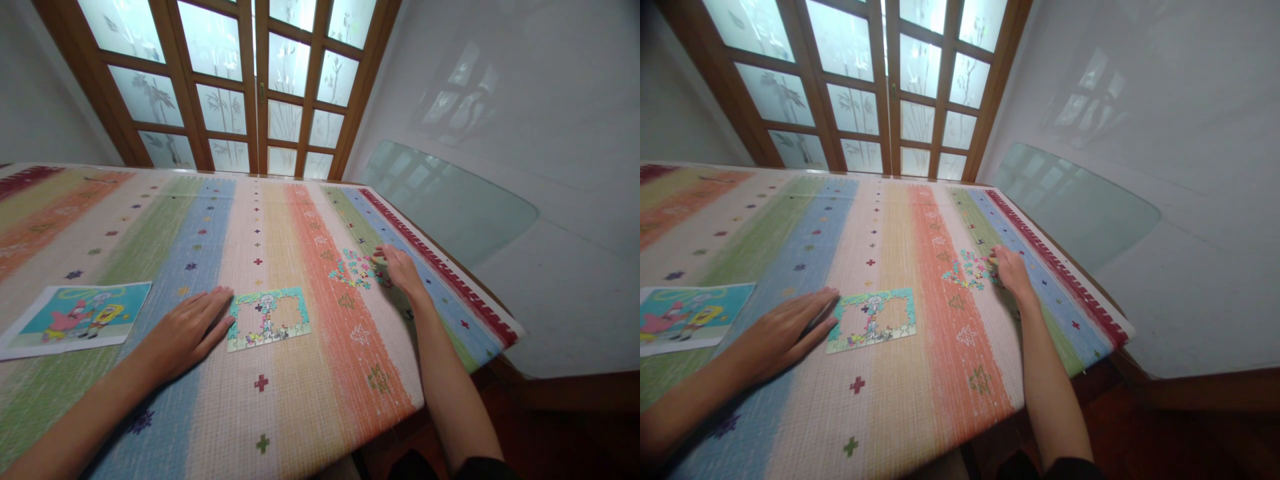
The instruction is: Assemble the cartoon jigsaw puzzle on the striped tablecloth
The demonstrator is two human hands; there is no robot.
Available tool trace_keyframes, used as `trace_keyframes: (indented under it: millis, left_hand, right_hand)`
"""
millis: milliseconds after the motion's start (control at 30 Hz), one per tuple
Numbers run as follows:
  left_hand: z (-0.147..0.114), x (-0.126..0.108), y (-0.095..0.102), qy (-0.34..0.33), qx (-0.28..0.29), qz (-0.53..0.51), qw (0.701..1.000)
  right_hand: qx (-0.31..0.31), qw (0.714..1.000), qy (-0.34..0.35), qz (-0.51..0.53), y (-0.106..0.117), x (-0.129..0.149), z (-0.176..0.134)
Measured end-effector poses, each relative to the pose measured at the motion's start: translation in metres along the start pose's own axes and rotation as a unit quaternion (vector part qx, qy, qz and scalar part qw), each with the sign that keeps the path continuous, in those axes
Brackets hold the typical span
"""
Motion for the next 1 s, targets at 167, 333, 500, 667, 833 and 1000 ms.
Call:
trace_keyframes:
  millis: [167,333,500,667,833,1000]
  left_hand:
    - [0.000,0.000,-0.001,0.007,0.002,-0.008,1.000]
    - [0.000,-0.001,0.000,0.002,0.009,0.005,1.000]
    - [0.000,0.000,-0.001,-0.002,0.003,-0.002,1.000]
    - [0.000,0.001,-0.002,-0.001,0.002,0.002,1.000]
    - [0.000,-0.001,0.000,0.005,0.006,-0.010,1.000]
    - [0.000,-0.001,0.001,0.006,-0.002,-0.016,1.000]
  right_hand:
    - [-0.046,0.993,-0.089,0.067,0.003,-0.002,0.000]
    - [-0.070,0.979,-0.181,0.067,0.009,-0.009,-0.001]
    - [-0.069,0.971,-0.218,0.071,0.012,-0.014,-0.003]
    - [-0.046,0.976,-0.204,0.058,0.008,-0.017,-0.003]
    - [-0.011,0.982,-0.188,0.008,0.004,-0.021,-0.002]
    - [0.015,0.984,-0.177,-0.015,0.003,-0.022,-0.002]
Point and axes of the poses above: each hand's wrist, its own z-axis towards the middle knuckle, its own y-axis out of the back of the hand, x = y × z, the point moved 1 cm from there along z, towards the middle knuckle, and after that the axes turned 9 degrees about y, right-handed, at the moved point
